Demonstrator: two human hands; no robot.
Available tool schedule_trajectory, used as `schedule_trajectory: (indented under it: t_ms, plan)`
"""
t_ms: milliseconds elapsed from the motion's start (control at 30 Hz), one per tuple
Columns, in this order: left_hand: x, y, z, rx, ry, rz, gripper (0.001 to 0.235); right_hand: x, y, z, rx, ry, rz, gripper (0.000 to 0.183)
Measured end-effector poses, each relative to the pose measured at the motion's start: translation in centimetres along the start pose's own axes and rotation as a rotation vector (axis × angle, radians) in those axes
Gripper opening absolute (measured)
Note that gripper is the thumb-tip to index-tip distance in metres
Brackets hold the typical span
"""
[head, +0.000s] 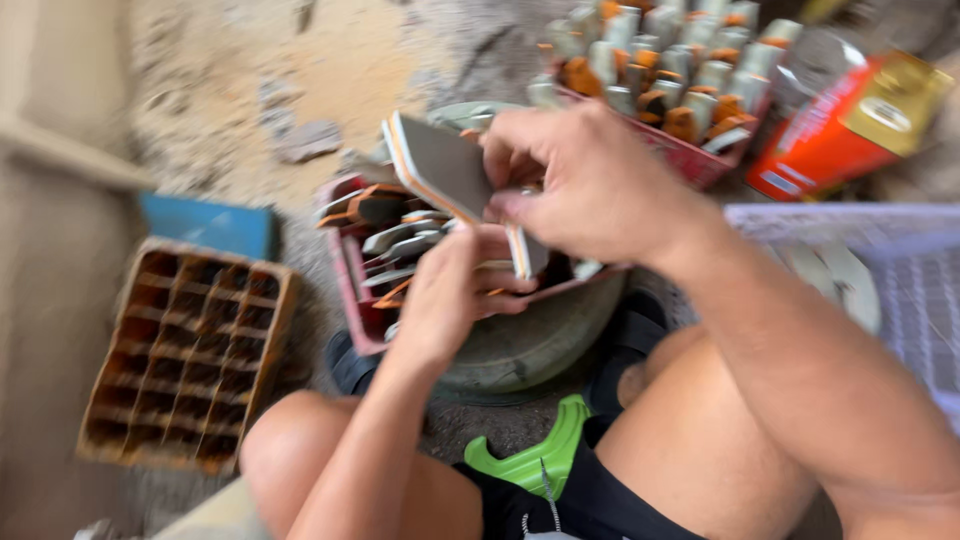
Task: The person picks up orange and grey curved parts from a crate, aligns them together, and places the assembled units into a white basket. The person repeats this process multiple times, handling the parts one at a time.
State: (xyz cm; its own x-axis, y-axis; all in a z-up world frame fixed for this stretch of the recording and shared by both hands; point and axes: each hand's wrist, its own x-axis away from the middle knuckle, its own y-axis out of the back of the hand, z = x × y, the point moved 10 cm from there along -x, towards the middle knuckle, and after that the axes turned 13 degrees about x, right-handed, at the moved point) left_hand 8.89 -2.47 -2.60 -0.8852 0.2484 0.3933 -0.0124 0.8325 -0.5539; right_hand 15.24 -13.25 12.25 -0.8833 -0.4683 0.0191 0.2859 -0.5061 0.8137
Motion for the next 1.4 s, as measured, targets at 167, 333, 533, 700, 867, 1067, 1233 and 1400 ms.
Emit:
schedule_trajectory:
  t_ms: [167,333,533,700,867,1067,1233,1400]
  plan:
    - [2.2,3.0,-1.1,-0.355,0.021,-0.067,0.038,8.3,11.0,-10.5,-0.188,-0.068,-0.249,0.033]
    - [4.5,7.4,2.6,-0.708,0.334,-0.012,0.032,22.2,11.9,-26.4,0.046,-0.627,-0.369,0.039]
    - [4.6,7.7,21.4,-1.368,0.772,0.441,0.030,34.4,0.3,-44.9,0.085,-1.137,-0.192,0.040]
    - [5.0,8.4,27.9,-1.576,0.686,0.367,0.030,35.7,-8.5,-53.0,0.206,-1.213,-0.159,0.048]
    - [7.4,9.8,31.1,-1.593,0.686,0.278,0.031,32.4,-13.2,-55.7,0.375,-1.043,-0.161,0.041]
    - [8.3,10.7,32.0,-1.610,0.684,0.219,0.032,30.9,-14.9,-56.0,0.445,-0.989,-0.173,0.038]
    - [9.0,10.8,32.4,-1.618,0.694,0.200,0.032,31.4,-14.8,-55.9,0.400,-1.003,-0.229,0.036]
    - [8.9,10.2,33.1,-1.633,0.681,0.195,0.033,31.6,-15.0,-56.1,0.385,-1.009,-0.199,0.037]
